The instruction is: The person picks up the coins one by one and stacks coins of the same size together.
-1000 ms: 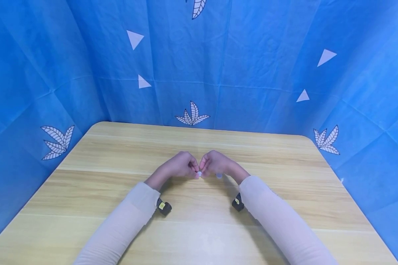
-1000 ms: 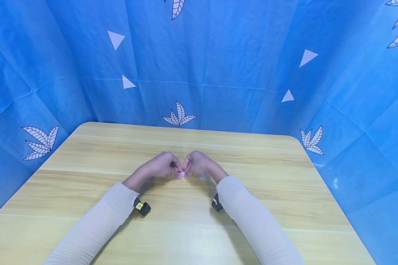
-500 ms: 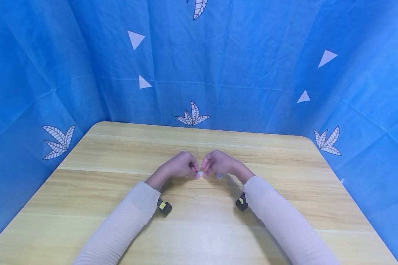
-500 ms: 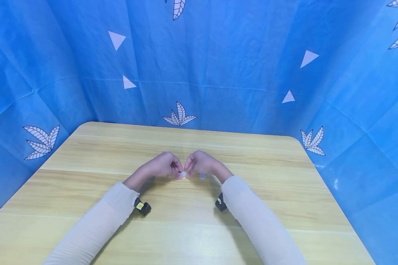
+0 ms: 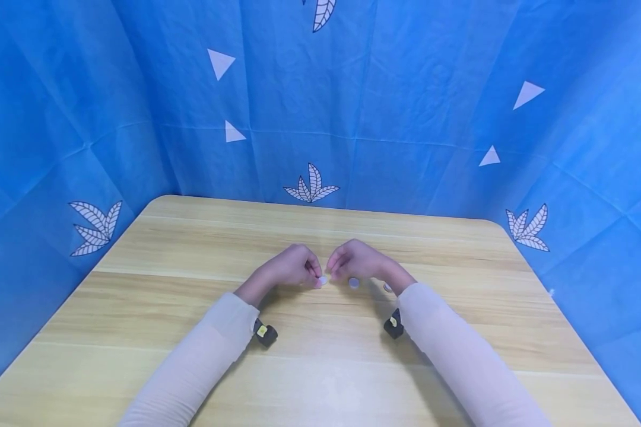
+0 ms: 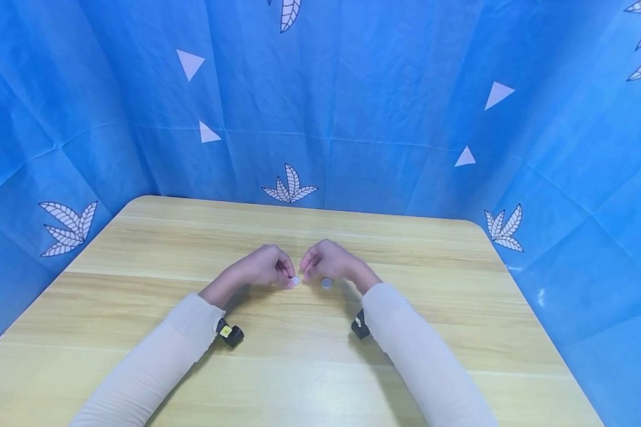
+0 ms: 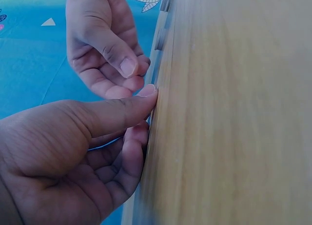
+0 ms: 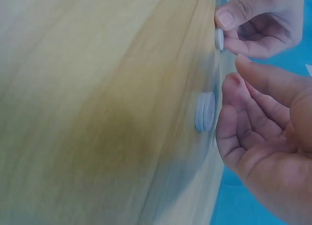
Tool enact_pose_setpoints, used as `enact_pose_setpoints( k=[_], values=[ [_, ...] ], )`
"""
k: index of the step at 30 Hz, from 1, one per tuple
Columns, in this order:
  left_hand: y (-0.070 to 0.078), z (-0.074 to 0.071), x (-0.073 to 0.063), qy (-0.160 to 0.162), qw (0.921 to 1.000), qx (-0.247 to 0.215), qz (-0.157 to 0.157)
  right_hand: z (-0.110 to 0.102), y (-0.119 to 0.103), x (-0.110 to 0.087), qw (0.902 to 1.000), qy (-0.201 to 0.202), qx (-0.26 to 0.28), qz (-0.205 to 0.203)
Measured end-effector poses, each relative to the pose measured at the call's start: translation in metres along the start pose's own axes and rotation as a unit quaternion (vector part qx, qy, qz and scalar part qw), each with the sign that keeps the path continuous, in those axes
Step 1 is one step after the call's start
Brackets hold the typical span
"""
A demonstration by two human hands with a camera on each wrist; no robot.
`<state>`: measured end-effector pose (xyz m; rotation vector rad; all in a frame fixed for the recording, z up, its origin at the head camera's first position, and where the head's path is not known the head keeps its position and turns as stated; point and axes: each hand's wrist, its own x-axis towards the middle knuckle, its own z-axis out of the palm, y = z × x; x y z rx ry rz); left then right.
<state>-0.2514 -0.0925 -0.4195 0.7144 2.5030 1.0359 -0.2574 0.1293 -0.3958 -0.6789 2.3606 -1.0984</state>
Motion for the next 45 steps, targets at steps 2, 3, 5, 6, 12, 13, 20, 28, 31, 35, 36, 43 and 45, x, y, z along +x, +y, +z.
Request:
enact_pose_setpoints(
  k=[2, 3, 5, 6, 12, 13, 20, 28, 31, 35, 36, 43, 45],
  values=[
    [0.0, 0.0, 0.0, 0.0, 1.0, 0.002, 0.0, -0.002, 0.001, 0.0, 0.9999, 0.007, -0.008, -0.004],
    [0.0, 0.0, 0.0, -0.001, 1.0, 0.002, 0.0, -0.003, 0.002, 0.0, 0.9999, 0.011, -0.011, -0.005],
    [0.0, 0.0, 0.0, -0.001, 1.0, 0.003, -0.001, -0.004, 0.004, -0.001, 0.9997, 0.018, -0.017, -0.005],
    [0.0, 0.0, 0.001, -0.001, 1.0, 0.003, -0.001, -0.005, 0.004, -0.001, 0.9996, 0.021, -0.019, -0.005],
    [-0.002, 0.001, 0.002, -0.004, 1.0, 0.001, -0.005, -0.011, 0.012, 0.0, 0.998, 0.049, -0.036, -0.015],
    [-0.002, 0.001, 0.002, -0.005, 1.0, 0.0, -0.006, -0.012, 0.013, 0.0, 0.9975, 0.055, -0.041, -0.017],
    [-0.002, 0.002, 0.001, -0.004, 1.0, 0.001, -0.007, -0.018, 0.014, -0.001, 0.9952, 0.084, -0.049, 0.0],
    [-0.001, 0.001, 0.001, 0.0, 0.9999, 0.006, -0.008, -0.021, 0.019, 0.003, 0.993, 0.106, -0.052, 0.014],
    [-0.001, 0.001, 0.002, 0.0, 0.9999, 0.008, -0.008, -0.022, 0.021, 0.005, 0.9916, 0.111, -0.061, 0.024],
    [0.0, 0.002, 0.002, 0.0, 0.9999, 0.009, -0.009, -0.023, 0.026, 0.007, 0.9899, 0.117, -0.068, 0.043],
    [0.0, 0.001, 0.002, 0.001, 0.9999, 0.009, -0.009, -0.023, 0.027, 0.007, 0.9896, 0.117, -0.069, 0.047],
    [0.0, 0.001, 0.002, 0.001, 0.9999, 0.009, -0.009, -0.026, 0.029, 0.011, 0.9904, 0.107, -0.067, 0.057],
    [-0.001, 0.001, 0.002, 0.001, 0.9999, 0.009, -0.01, -0.027, 0.029, 0.013, 0.9904, 0.104, -0.068, 0.062]
  ],
)
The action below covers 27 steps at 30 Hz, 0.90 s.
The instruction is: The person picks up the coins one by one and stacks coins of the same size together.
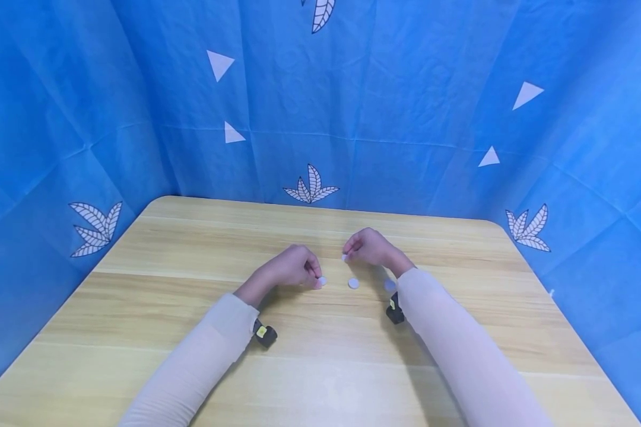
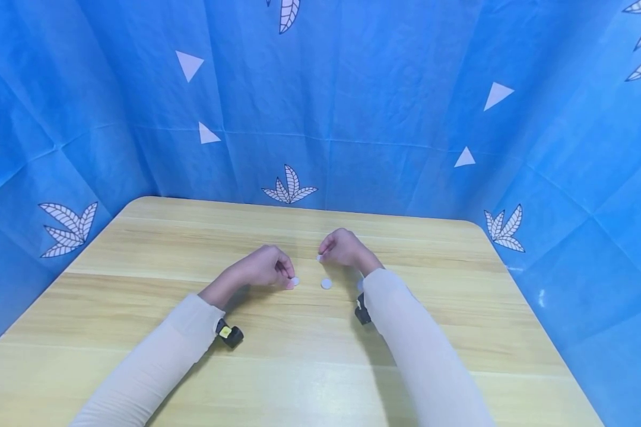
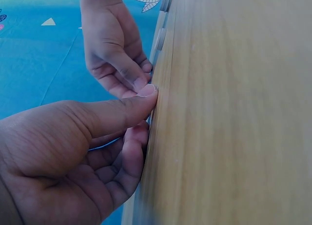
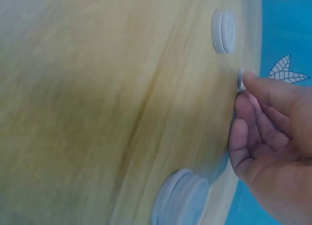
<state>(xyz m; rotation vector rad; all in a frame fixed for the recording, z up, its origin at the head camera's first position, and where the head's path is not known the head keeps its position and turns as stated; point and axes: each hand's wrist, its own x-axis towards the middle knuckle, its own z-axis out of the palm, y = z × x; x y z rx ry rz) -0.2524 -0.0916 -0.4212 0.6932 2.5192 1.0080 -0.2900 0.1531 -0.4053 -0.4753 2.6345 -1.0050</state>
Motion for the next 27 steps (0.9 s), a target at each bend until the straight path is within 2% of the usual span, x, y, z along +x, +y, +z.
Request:
enact_pose_setpoints(
  k=[13, 27],
  values=[
    [-0.0015, -0.0009, -0.0005, -0.001, 1.0, 0.001, 0.001, 0.0007, -0.0038, 0.0074, 0.9992, -0.016, -0.02, 0.03],
    [-0.0018, -0.0001, -0.0001, 0.001, 1.0, -0.001, 0.001, -0.0005, -0.0031, 0.0064, 0.9977, -0.052, -0.024, 0.034]
  ],
)
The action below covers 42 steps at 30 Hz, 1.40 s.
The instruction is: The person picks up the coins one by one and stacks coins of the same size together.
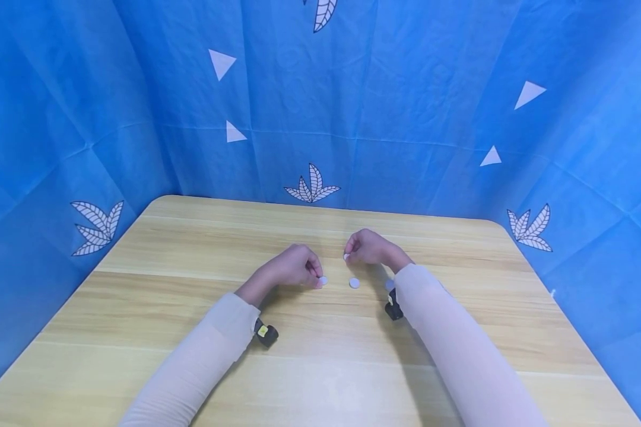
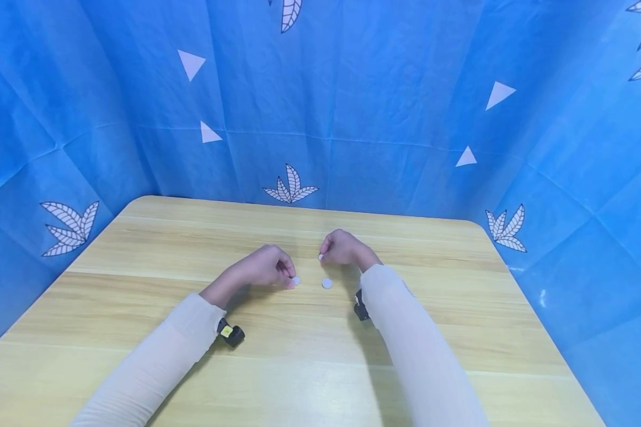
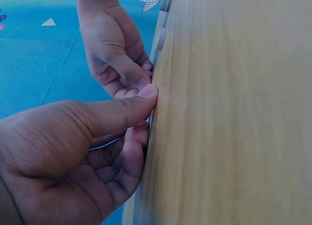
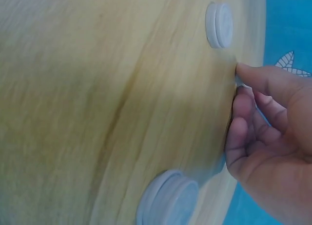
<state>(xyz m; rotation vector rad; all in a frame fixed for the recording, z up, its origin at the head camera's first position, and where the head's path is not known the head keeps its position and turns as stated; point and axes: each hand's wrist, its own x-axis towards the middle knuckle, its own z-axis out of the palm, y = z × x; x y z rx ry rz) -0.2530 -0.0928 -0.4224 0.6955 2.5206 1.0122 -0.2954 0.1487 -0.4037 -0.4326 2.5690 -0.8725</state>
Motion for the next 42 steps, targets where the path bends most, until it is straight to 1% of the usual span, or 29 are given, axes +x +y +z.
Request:
enact_pose_setpoints(
  k=[12, 22, 27, 35, 42],
  values=[
    [0.001, 0.001, 0.0, 0.002, 1.0, 0.0, -0.007, -0.003, 0.004, -0.002, 0.9985, 0.012, 0.038, -0.038],
    [0.0, 0.001, 0.0, 0.003, 1.0, 0.0, -0.009, -0.005, 0.0, -0.008, 0.994, 0.028, 0.097, -0.041],
    [0.001, 0.001, 0.0, 0.004, 0.9999, -0.001, -0.01, -0.003, -0.003, -0.011, 0.994, 0.041, 0.09, -0.048],
    [0.003, 0.0, -0.001, 0.001, 1.0, 0.003, -0.005, 0.002, -0.006, -0.013, 0.9944, 0.047, 0.066, -0.068],
    [0.003, 0.0, -0.001, 0.0, 1.0, 0.0, -0.007, 0.004, -0.008, -0.015, 0.9939, 0.032, 0.057, -0.088]
  ],
)
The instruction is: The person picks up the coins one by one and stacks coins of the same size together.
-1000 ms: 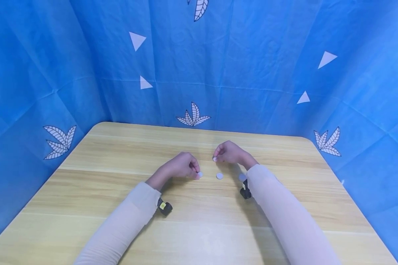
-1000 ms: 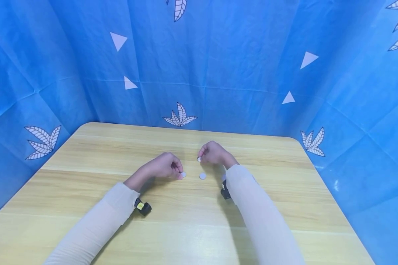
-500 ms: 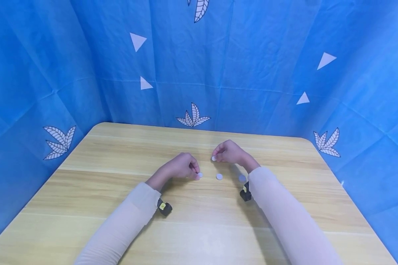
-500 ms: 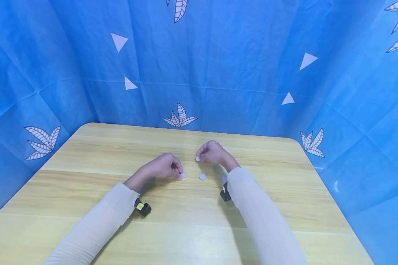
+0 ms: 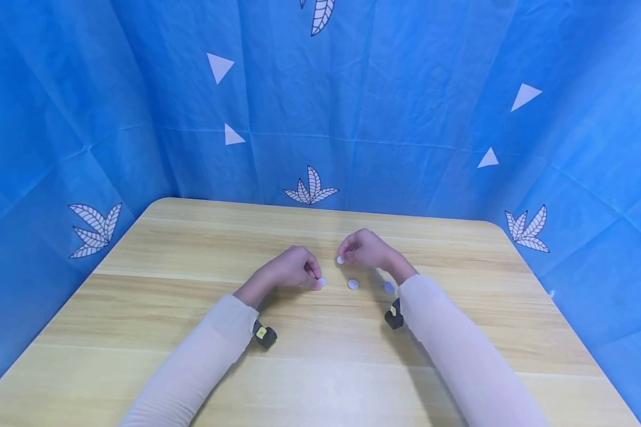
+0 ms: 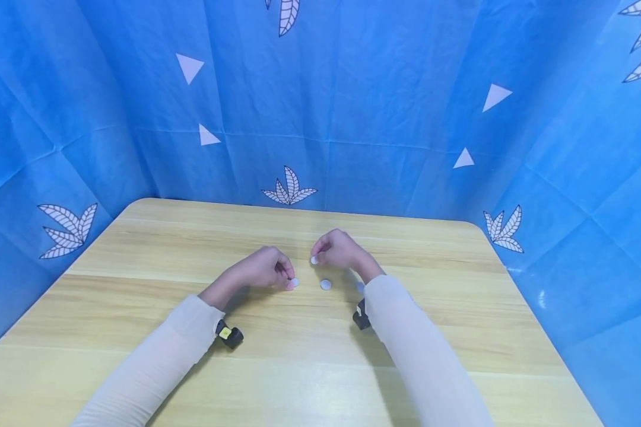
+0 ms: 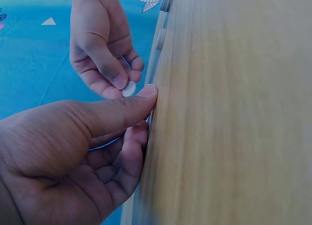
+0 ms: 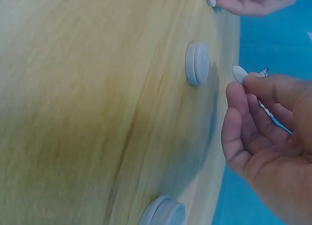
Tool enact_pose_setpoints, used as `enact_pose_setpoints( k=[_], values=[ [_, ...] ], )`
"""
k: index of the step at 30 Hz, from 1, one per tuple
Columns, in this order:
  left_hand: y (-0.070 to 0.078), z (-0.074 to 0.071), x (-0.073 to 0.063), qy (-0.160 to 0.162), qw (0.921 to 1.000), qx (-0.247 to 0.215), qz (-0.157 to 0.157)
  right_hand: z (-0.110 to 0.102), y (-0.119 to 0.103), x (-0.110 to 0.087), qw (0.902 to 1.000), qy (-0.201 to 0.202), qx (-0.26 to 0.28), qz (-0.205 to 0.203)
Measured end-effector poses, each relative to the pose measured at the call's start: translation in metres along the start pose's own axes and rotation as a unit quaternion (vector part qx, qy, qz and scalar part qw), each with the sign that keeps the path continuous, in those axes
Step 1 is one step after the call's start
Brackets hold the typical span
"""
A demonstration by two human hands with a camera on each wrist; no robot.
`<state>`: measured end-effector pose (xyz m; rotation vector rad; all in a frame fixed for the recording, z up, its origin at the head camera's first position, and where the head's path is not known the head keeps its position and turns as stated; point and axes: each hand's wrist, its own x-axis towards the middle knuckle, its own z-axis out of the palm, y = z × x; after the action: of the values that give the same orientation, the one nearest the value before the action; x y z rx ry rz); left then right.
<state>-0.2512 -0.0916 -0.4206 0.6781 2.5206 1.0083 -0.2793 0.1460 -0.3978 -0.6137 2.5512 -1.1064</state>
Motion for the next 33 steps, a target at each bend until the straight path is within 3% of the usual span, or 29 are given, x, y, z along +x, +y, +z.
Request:
enact_pose_setpoints(
  k=[15, 33],
  values=[
    [-0.004, 0.002, 0.002, 0.002, 1.0, -0.004, 0.007, 0.014, -0.006, -0.004, 0.9988, -0.03, -0.017, -0.036],
    [-0.003, 0.002, 0.003, 0.007, 0.9998, 0.009, 0.015, 0.025, -0.012, -0.007, 0.9973, -0.06, -0.018, -0.038]
  ],
)
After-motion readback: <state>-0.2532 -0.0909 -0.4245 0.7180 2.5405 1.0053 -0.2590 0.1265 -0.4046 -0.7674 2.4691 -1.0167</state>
